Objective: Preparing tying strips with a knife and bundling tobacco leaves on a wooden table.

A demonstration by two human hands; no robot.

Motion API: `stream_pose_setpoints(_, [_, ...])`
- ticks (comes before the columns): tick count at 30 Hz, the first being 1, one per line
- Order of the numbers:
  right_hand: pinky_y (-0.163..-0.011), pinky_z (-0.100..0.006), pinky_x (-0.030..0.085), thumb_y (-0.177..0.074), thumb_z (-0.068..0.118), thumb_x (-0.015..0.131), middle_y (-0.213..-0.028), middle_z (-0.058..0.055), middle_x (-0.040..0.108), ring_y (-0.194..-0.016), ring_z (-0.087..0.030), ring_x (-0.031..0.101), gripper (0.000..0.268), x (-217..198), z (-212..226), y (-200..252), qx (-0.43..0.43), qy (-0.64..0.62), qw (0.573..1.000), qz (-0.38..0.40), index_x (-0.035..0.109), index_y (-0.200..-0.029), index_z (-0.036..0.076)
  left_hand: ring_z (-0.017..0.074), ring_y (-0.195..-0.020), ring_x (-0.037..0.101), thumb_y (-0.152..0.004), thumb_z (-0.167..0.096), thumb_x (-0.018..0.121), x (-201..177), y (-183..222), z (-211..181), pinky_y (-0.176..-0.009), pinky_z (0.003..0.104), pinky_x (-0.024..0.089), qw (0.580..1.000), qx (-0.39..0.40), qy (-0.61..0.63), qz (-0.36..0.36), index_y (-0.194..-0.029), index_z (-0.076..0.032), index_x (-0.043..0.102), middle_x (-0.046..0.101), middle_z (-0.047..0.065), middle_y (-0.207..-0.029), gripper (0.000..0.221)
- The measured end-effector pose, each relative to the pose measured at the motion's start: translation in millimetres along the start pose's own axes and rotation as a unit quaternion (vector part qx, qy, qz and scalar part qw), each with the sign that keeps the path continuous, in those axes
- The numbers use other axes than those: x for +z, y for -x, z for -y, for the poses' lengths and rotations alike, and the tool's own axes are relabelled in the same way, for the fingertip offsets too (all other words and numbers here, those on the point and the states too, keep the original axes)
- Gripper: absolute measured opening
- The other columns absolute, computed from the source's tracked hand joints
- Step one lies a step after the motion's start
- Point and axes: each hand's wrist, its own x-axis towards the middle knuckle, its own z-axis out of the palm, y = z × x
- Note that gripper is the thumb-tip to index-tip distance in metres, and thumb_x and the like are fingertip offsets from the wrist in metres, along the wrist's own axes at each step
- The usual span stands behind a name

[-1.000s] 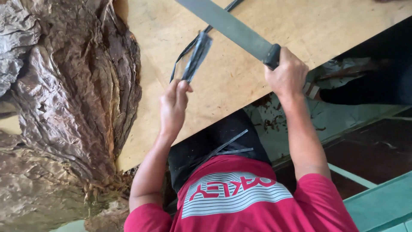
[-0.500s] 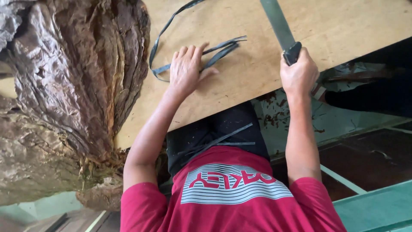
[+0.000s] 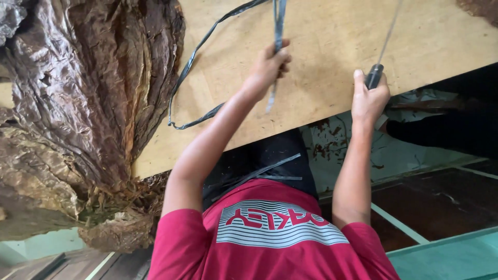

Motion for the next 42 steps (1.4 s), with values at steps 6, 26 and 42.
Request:
stream_pose_setpoints(6, [-0.047,-0.032,0.044,-0.103,0.025,0.076,-0.062,0.002,0.051,-0.049,-0.012,0.05,0.026,-7,-5,-4,0.124,-0.162,0.979,-0.001,0.057,-0.089,0.015,0.0417,-0.148,0.035,-0.104,-0.062,0.043,41,-22,-13,-0.119,0.054,0.039,0.932,0.177,-0.305,0.083,-0.164,0.001,0.02,0.038,0.025,-0.161,0.089])
stream_pose_setpoints(26, [-0.059,-0.014,0.058,-0.108,0.014,0.069,-0.085,0.0,0.068,-0.063,-0.005,0.065,0.01,-41,70,48,0.138,-0.244,0.936,0.213,0.062,-0.113,0.01,0.0311,-0.092,0.051,-0.098,-0.029,0.079,-177,74,-16,-0.071,0.044,0.042,0.689,0.337,-0.576,-0.285,-0.114,-0.015,0.071,0.061,0.003,-0.1,0.022])
stream_pose_setpoints(42, [-0.094,-0.02,0.057,-0.087,0.029,0.076,-0.118,-0.001,0.075,-0.104,-0.007,0.069,0.048,19,90,-43,0.103,-0.278,0.937,0.184,0.075,-0.123,-0.003,0.0066,-0.061,0.059,-0.102,-0.019,0.068,-177,75,-47,-0.058,0.025,0.052,0.935,0.133,-0.241,-0.223,-0.114,-0.012,0.079,0.06,-0.004,-0.075,0.018])
